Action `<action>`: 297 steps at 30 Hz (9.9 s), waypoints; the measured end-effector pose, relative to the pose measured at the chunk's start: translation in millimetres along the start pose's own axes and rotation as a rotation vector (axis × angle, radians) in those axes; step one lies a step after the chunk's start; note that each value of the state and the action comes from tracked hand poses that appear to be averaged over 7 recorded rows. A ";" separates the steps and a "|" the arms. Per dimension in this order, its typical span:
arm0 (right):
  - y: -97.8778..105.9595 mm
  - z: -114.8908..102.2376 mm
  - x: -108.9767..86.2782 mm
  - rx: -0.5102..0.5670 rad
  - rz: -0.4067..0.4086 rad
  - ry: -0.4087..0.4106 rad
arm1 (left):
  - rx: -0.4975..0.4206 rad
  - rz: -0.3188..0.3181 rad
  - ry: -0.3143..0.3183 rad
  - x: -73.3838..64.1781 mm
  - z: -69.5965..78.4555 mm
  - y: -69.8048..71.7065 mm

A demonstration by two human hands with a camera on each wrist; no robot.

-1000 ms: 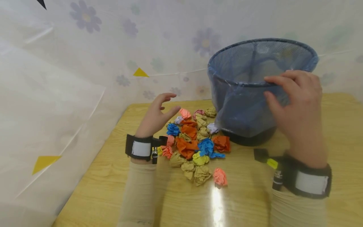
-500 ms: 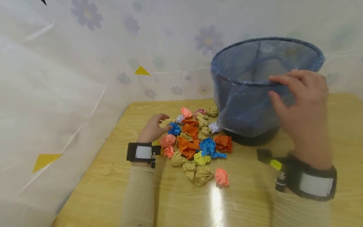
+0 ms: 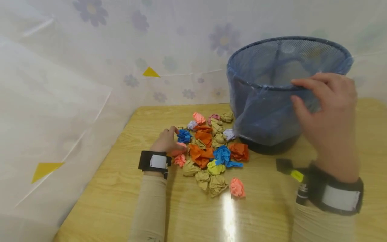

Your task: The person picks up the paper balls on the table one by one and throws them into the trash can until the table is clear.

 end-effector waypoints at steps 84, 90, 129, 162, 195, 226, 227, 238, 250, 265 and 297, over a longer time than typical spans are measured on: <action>4.6 0.0 1.4 0.122 0.004 0.097 | -0.405 0.546 -0.750 -58.5 161.0 95.6; 5.2 1.6 1.3 0.119 -0.002 0.100 | -0.386 0.544 -0.789 -54.8 180.5 110.5; 2.7 -1.5 0.1 0.168 0.024 0.137 | -0.108 0.355 -0.853 -36.2 279.0 165.6; 2.1 -1.3 5.1 0.147 0.020 0.141 | -0.364 0.302 -0.494 8.2 113.3 134.6; 1.3 0.0 5.4 0.146 0.012 0.119 | -0.081 -0.075 -0.010 77.7 5.2 12.9; 1.2 -1.1 5.3 0.147 0.021 0.116 | -0.089 -0.009 0.017 81.9 14.4 -11.0; 1.1 -1.1 5.3 0.146 0.019 0.115 | -0.096 -0.006 0.014 81.5 14.8 -11.5; 0.9 -1.3 4.8 0.157 0.022 0.113 | -0.220 0.026 -0.018 72.7 18.8 2.2; 2.4 -1.5 5.4 0.163 0.025 0.110 | -0.214 0.103 -0.102 66.3 33.7 23.4; 2.1 -0.2 5.1 0.155 0.009 0.119 | -0.272 0.235 -0.356 38.3 77.8 64.2; 5.3 -2.7 4.9 0.147 -0.007 0.149 | -0.256 0.521 -0.690 -40.2 163.9 129.2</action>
Point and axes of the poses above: each hand's wrist, its own x-axis towards the middle knuckle, its own y-axis out of the back of the hand, z = x × y, the point moved 3 cm from there along x, towards the middle knuckle
